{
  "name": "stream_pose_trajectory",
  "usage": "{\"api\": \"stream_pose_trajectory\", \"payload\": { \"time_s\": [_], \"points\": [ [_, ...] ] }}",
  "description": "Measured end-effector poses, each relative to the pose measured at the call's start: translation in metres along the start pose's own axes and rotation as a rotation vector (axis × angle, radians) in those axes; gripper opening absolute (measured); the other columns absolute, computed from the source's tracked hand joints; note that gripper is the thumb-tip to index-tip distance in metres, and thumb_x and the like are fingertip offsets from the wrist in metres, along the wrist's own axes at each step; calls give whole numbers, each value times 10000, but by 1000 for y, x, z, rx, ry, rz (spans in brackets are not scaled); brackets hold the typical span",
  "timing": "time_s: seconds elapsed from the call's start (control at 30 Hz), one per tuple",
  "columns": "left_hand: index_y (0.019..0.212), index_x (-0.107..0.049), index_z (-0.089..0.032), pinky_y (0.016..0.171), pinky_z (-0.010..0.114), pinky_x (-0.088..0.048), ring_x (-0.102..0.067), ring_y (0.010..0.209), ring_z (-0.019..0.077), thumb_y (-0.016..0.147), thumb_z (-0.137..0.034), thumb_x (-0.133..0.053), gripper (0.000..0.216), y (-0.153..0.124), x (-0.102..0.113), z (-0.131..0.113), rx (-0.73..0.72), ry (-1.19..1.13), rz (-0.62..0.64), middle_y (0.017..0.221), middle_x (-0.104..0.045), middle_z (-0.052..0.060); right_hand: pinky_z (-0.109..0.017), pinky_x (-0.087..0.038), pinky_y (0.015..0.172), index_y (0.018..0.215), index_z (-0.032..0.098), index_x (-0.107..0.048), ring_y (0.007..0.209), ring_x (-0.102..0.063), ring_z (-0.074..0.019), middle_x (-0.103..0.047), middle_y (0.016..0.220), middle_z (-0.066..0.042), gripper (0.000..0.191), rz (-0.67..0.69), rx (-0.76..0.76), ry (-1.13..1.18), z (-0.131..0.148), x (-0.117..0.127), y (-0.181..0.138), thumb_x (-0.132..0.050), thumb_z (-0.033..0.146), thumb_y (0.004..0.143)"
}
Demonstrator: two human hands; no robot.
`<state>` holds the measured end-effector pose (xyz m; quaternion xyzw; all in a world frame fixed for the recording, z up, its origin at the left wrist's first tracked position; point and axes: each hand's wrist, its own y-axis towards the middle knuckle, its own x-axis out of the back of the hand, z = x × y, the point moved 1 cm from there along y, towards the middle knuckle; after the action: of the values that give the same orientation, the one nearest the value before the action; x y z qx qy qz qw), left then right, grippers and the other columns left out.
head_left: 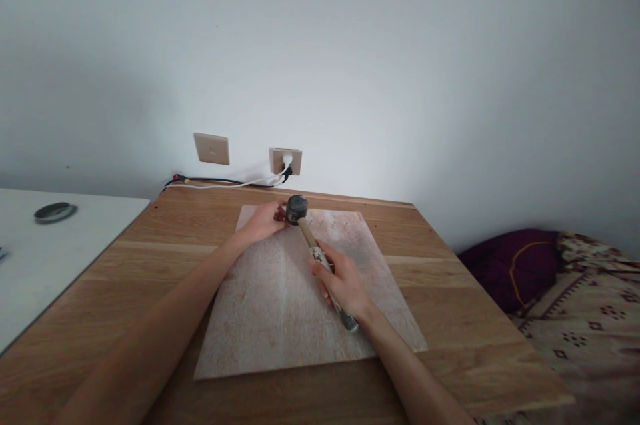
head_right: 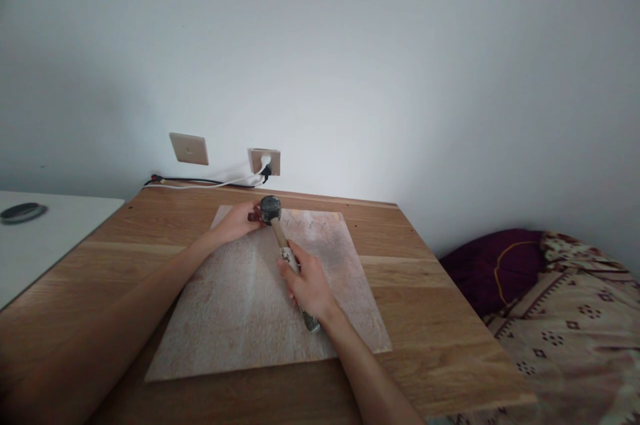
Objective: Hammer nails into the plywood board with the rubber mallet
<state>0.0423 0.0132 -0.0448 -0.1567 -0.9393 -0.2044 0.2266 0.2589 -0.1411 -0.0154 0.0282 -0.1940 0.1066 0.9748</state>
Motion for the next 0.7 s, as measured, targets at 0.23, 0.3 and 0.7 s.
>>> {"api": "stream_pose_trajectory", "payload": {
  "time_s": [0.23,0.3,0.7],
  "points": [
    [1169,-673,-157,833,373,-564,-724,883,243,750,-186,-632,422,-3,5,-11,4,45,38,997,-771,76,-173,-401,306,1265,185,-636,364,-473,-63,-598,719,49,452,-8,-33,120,-4,5,2,-608,483,926],
    [1173,-660,-157,859,374,-559,-711,939,242,760,-162,-613,416,-4,8,-23,-28,123,32,1070,-757,90,-187,-417,308,1216,186,-635,375,-470,-64,-577,731,52,446,-74,-18,189,-1,9,4,-627,504,903],
    [956,-714,-209,827,429,-522,-717,903,300,834,-104,-697,162,-43,-69,-116,-601,837,431,934,-763,109,-195,-392,306,889,223,-561,374,-437,-75,-532,604,65,386,-353,-30,314,4,31,7,-684,581,813]
  ]
}}
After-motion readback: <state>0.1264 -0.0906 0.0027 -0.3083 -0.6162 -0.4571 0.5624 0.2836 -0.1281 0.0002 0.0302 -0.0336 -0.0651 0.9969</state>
